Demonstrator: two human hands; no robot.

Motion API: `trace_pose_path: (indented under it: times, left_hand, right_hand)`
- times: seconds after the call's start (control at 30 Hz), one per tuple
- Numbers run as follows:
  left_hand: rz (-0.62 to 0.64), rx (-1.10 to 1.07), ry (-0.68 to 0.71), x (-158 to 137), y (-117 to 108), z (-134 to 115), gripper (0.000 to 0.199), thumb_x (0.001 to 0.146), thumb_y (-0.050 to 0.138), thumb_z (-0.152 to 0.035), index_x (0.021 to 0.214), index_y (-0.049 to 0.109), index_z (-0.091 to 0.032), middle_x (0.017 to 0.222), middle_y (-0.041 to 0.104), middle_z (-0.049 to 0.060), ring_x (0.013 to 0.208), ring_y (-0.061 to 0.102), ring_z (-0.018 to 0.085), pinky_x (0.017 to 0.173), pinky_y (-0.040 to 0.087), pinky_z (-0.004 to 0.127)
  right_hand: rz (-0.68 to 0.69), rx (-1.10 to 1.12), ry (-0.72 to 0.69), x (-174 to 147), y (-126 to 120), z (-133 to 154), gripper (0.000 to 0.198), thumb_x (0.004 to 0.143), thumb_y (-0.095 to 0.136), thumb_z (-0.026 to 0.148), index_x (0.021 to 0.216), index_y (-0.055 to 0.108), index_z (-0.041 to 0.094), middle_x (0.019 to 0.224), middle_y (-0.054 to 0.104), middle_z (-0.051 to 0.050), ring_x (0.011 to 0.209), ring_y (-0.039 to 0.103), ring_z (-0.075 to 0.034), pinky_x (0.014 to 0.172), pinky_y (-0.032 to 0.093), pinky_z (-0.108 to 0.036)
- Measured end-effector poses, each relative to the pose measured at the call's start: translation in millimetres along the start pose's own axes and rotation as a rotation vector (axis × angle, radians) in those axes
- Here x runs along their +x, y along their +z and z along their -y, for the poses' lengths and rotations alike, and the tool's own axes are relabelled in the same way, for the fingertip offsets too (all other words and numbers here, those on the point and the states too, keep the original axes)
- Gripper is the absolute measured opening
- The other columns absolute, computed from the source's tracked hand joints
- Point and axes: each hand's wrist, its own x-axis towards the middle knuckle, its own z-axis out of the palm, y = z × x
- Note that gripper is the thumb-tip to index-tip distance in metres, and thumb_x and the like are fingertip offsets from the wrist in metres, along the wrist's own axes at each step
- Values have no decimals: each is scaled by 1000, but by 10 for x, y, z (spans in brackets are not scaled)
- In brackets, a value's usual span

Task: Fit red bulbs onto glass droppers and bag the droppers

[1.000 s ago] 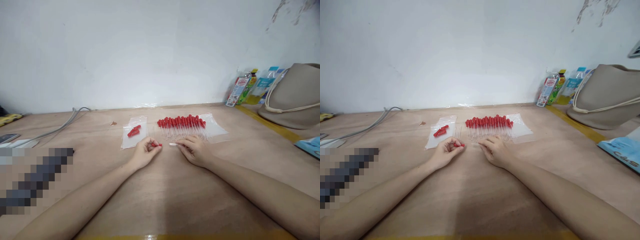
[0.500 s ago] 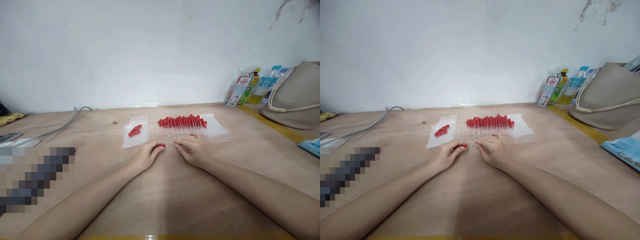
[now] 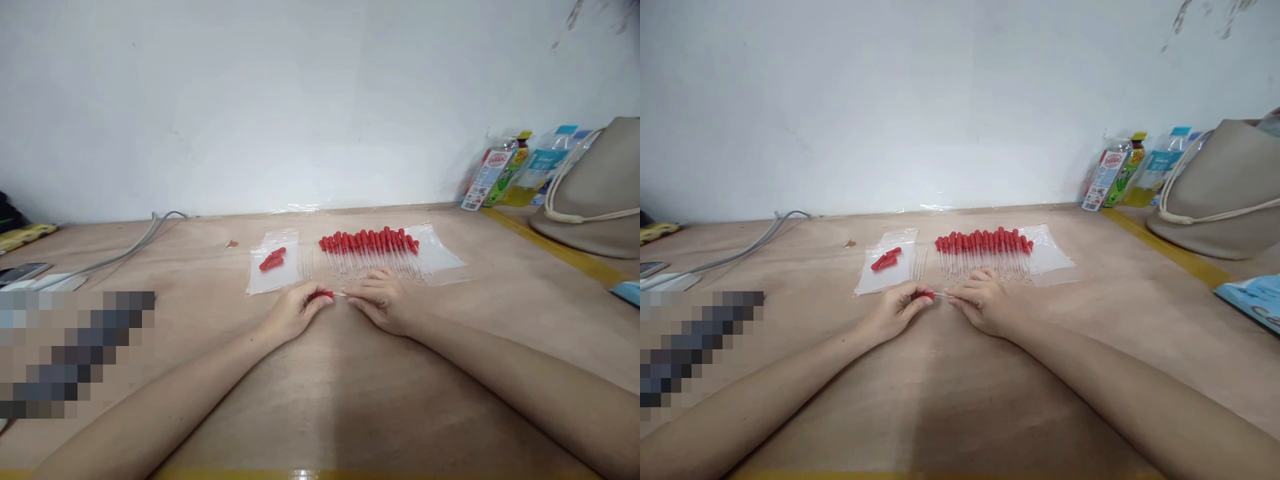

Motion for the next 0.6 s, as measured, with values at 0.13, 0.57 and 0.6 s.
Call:
trace_pose_path:
  times: [0.13, 0.57, 0.6]
  left_hand:
    - [14, 0, 92, -14, -15, 26, 14, 86, 50, -26, 88, 61, -18, 80, 63, 1, 74, 57, 13, 70, 44, 25]
    - [80, 91, 198, -6, -38, 17, 15, 87, 49, -26, 86, 61, -17, 78, 63, 3, 74, 55, 14, 69, 43, 26]
    - [82, 99, 204, -4, -35, 16, 15, 87, 49, -26, 86, 61, -17, 78, 63, 3, 74, 55, 14, 69, 43, 27]
  right_hand:
    - [21, 21, -50, 13, -11, 2, 24, 88, 44, 26, 101, 64, 23, 73, 66, -2, 68, 55, -13, 74, 36, -32]
    - [92, -165, -83, 23, -47, 1, 26, 88, 41, 21, 95, 65, 22, 68, 61, 0, 63, 49, -11, 73, 26, -31]
    - [97, -170, -88, 27, -58, 17, 25, 88, 41, 21, 94, 65, 21, 68, 61, 0, 63, 48, -11, 72, 25, -31]
